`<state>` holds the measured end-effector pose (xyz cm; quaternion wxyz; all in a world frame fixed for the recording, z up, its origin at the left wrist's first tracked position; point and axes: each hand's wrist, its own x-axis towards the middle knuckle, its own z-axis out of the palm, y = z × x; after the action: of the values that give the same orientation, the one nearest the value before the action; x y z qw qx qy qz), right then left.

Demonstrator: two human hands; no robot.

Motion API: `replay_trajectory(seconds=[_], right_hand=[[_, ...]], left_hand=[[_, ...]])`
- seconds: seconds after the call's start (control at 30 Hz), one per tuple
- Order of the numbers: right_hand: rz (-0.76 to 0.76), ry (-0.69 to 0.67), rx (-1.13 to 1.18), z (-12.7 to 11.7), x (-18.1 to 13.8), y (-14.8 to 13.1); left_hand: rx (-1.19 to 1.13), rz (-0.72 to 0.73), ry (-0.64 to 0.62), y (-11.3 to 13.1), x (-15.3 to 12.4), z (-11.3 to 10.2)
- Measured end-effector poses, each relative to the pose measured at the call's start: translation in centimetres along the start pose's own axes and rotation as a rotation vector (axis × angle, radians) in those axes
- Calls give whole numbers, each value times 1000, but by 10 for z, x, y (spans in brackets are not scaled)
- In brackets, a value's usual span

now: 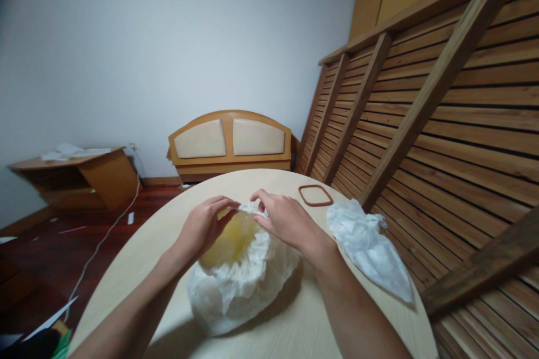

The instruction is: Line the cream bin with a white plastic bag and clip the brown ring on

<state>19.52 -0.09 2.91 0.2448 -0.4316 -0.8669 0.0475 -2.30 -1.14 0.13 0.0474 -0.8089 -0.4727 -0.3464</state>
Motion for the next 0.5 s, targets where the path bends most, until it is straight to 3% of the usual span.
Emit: replay_trajectory(seconds=[0.17, 0.5], right_hand=[[-3, -11, 36, -3, -3, -2], [18, -37, -135, -8, -4, -17]], left_hand=[[10, -52, -19, 1, 0, -2], [61, -61, -46, 14, -4, -10]])
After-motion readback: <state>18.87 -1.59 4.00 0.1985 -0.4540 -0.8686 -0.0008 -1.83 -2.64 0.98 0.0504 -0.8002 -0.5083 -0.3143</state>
